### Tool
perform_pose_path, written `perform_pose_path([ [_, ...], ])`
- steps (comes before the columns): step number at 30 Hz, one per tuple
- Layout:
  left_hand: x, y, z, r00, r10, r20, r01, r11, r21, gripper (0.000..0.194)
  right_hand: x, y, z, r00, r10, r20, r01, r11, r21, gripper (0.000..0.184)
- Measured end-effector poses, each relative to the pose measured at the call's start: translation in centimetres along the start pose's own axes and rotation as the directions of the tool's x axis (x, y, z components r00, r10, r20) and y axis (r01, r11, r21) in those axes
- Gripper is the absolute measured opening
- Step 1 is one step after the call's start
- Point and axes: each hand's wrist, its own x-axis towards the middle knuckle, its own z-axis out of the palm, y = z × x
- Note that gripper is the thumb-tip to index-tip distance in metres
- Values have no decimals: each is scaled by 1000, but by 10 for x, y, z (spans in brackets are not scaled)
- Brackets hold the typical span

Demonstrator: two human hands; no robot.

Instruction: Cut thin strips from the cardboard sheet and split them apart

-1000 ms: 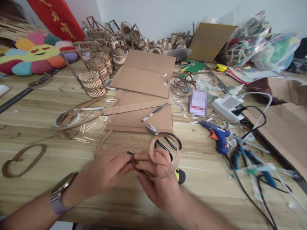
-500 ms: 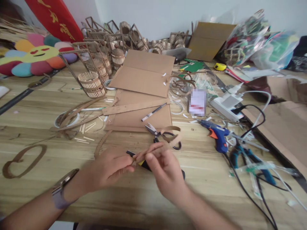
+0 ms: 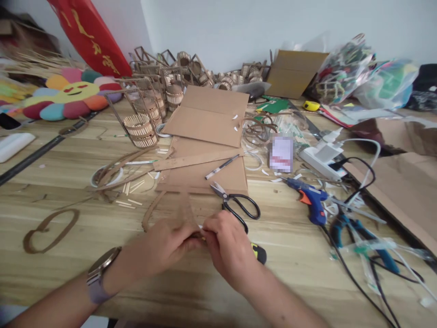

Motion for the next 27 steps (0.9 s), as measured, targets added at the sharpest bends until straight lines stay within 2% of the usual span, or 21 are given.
perform_pose_path([
  [3,-2,-5,-5,1000,-26,-8,27,997,69,25,-1,15,-9,986,132,-100,-133,991,0,13],
  [5,-6,-12,-12,999,-35,-18,37,991,132,31,0,29,-21,924,273,-267,-288,957,-20,5],
  [7,-11,-21,-21,998,-45,-39,52,980,194,37,3,42,-33,834,375,-405,-376,923,80,14],
  [10,-21,-32,-37,994,-78,-77,95,964,250,42,7,57,-45,739,475,-478,-431,878,207,25],
  [13,-30,-44,-54,977,-171,-126,200,941,273,45,11,63,-46,694,514,-505,-444,857,262,27],
  [14,-33,-50,-60,960,-233,-153,269,920,286,44,12,65,-45,684,518,-513,-440,855,275,28],
  [16,-37,-66,-71,904,-350,-246,418,843,339,43,13,68,-44,682,522,-513,-441,852,282,29],
  [18,-39,-86,-80,813,-456,-362,577,709,405,41,13,71,-44,694,528,-489,-472,847,244,29],
  [20,-40,-108,-86,763,-512,-394,646,622,442,43,12,73,-45,715,526,-461,-515,842,161,29],
  [21,-41,-118,-86,757,-511,-407,653,598,465,44,12,74,-46,727,519,-449,-535,838,102,29],
  [24,-39,-137,-81,831,-345,-436,552,607,572,48,16,75,-50,776,474,-417,-560,821,-109,30],
  [27,-33,-134,-68,869,-218,-444,459,693,556,49,30,83,-57,814,413,-408,-552,770,-321,33],
])
